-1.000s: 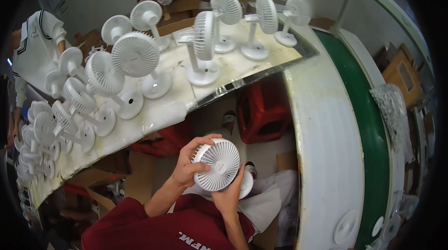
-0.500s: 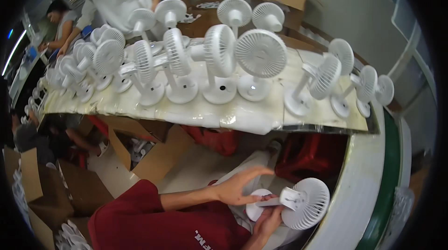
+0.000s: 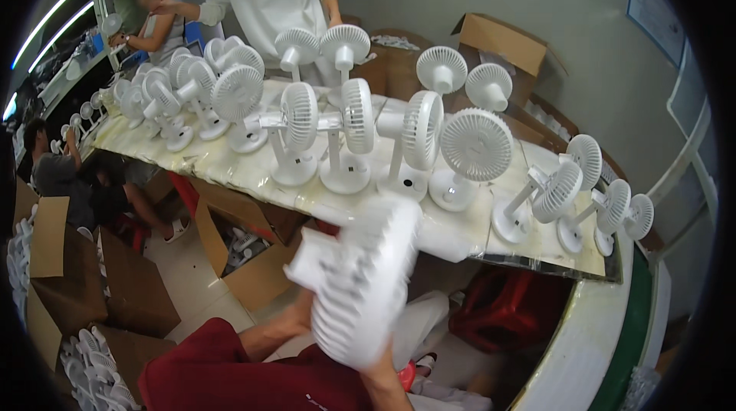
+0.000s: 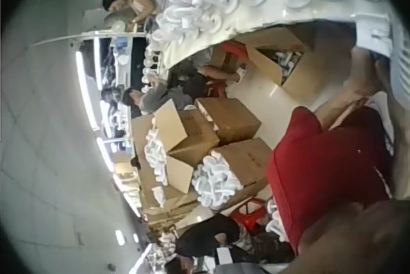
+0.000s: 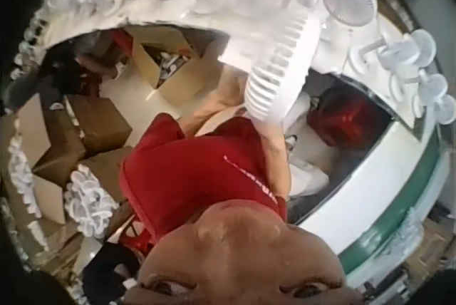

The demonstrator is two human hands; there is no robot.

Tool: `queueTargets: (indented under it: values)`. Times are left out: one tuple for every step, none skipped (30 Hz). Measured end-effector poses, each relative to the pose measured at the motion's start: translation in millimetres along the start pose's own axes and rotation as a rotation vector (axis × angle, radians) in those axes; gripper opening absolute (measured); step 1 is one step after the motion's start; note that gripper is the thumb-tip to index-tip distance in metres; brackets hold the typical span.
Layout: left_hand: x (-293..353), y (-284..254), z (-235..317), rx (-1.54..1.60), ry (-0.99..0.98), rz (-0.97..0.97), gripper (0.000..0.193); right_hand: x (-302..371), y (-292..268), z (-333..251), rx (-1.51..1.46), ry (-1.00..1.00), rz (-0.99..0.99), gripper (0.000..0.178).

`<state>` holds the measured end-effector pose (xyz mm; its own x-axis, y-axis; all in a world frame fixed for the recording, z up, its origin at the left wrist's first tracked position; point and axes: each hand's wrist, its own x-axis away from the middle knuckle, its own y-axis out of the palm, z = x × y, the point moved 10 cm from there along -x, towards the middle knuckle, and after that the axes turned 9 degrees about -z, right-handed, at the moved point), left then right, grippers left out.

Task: The person is assembling small white desktop electric fans at a factory workstation, attaching the grills and bases.

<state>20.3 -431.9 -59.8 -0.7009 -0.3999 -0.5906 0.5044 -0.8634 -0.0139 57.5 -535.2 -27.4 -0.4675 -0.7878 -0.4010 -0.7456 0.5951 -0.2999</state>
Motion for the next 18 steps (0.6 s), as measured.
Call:
queueTargets:
  values:
    - [-10, -30, 3, 0.031, -0.038, 0.076, 0.033, -5, 3, -4, 0.087, -0.026, -0.053, 0.080]
    - [-23, -54, 26, -0.329, 0.055, 0.124, 0.032, -20, 0, -11, -0.245, -0.004, 0.039, 0.081]
    - [-39, -69, 56, -0.692, 0.144, 0.175, 0.032, -27, -3, -15, -0.581, 0.019, 0.126, 0.083]
    - [-60, -86, 101, -0.672, 0.312, 0.298, 0.032, -24, -24, -19, -0.503, -0.033, 0.203, 0.081]
    - [-73, -131, 89, -0.432, 0.182, 0.386, 0.032, -11, -49, -11, -0.471, -0.023, 0.278, 0.079]
    - [-97, -169, 82, -0.415, -0.121, 0.431, 0.023, 12, -78, -2, -0.432, -0.008, 0.362, 0.077]
    - [-123, -190, 100, -0.460, -0.090, 0.518, 0.014, 39, -109, -5, -0.234, 0.004, 0.515, 0.065]
    - [-143, -218, 124, -0.511, 0.033, 0.550, 0.018, 67, -137, -3, -0.091, 0.074, 0.643, 0.057]
    - [-170, -239, 125, -0.451, 0.065, 0.530, 0.021, 101, -165, 0, 0.000, 0.125, 0.797, 0.052]
    - [-196, -257, 125, -0.390, 0.097, 0.509, 0.023, 138, -191, 3, 0.093, 0.176, 0.952, 0.047]
    - [-223, -268, 120, -0.382, 0.096, 0.456, 0.026, 180, -216, 0, 0.269, 0.167, 1.118, 0.033]
    - [-246, -284, 109, -0.391, 0.097, 0.427, 0.026, 216, -236, -2, 0.324, 0.165, 1.234, 0.035]
    - [-261, -298, 98, -0.412, 0.100, 0.405, 0.029, 255, -253, -1, 0.367, 0.161, 1.342, 0.036]
    - [-283, -296, 78, -0.410, 0.095, 0.392, 0.029, 289, -287, 17, 0.370, 0.171, 1.351, 0.036]
    - [-304, -293, 51, -0.265, 0.067, 0.348, 0.026, 339, -306, 21, 0.606, 0.283, 1.387, 0.035]
    - [-306, -298, 40, -0.104, 0.062, 0.319, 0.022, 402, -320, 28, 0.850, 0.361, 1.413, 0.034]
    - [-310, -298, 28, -0.101, 0.062, 0.316, 0.022, 412, -312, 27, 0.852, 0.362, 1.416, 0.034]
    - [-315, -297, 12, -0.041, 0.033, 0.277, 0.022, 421, -299, 28, 0.922, 0.467, 1.400, 0.034]
